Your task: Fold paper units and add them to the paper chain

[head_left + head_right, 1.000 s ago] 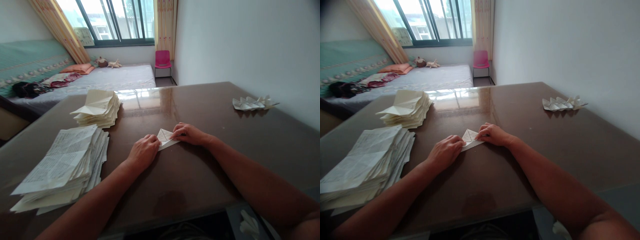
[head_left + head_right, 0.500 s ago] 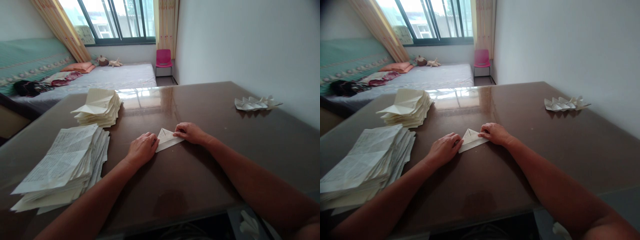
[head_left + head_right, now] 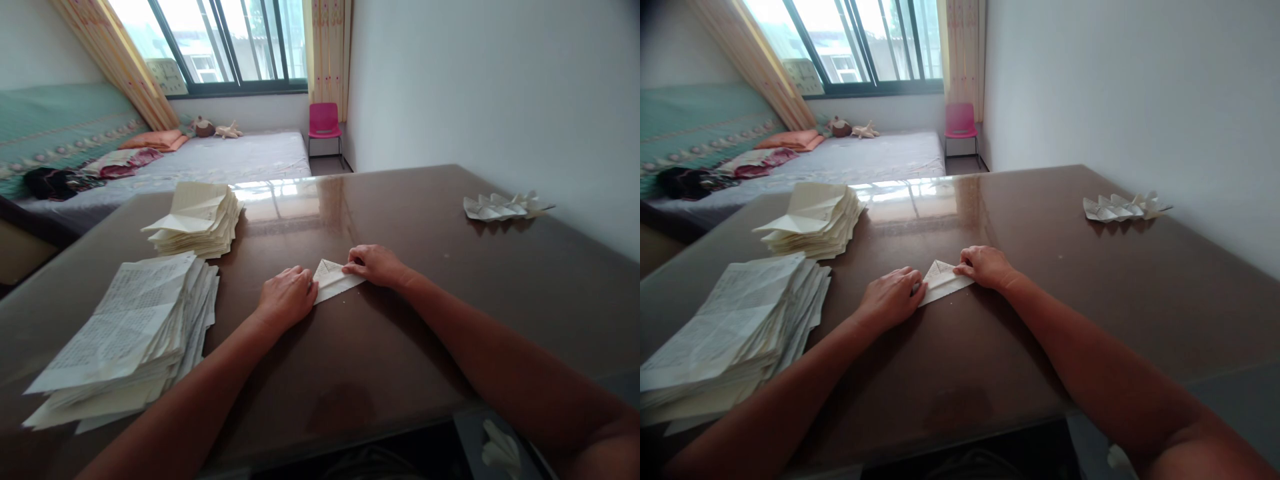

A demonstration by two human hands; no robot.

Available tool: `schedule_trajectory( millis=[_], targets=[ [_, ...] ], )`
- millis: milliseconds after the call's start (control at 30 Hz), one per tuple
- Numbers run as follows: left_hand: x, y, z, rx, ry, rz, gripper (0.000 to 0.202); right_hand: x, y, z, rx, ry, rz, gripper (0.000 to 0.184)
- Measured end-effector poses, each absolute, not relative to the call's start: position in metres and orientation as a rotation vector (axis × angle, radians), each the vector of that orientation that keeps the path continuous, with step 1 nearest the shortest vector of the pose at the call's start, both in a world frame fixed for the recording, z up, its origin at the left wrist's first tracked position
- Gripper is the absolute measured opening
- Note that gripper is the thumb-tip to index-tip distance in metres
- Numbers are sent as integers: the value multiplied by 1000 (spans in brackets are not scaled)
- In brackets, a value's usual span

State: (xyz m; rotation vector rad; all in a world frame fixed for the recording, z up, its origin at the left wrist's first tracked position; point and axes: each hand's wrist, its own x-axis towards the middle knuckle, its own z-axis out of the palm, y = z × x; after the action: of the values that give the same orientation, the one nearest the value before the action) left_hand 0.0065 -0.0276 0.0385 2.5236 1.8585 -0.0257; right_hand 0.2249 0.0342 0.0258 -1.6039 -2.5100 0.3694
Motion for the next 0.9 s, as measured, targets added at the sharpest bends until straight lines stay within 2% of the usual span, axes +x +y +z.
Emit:
schedule_trajectory(
  millis=[300,433,600,900],
  targets=[
    [11,-31,35,2614,1846,96,29,224,34,27,-1645,-2485,363,30],
    [14,-33,36,2861,1588,223,42,223,34,26,-1657,-2473,378,31],
    [21,-36,34,2948,1383,96,40,223,33,27,-1676,-2465,385,30],
    [19,-39,38,2923,1425,-25,40,221,34,29,-1676,-2466,398,29]
  ],
)
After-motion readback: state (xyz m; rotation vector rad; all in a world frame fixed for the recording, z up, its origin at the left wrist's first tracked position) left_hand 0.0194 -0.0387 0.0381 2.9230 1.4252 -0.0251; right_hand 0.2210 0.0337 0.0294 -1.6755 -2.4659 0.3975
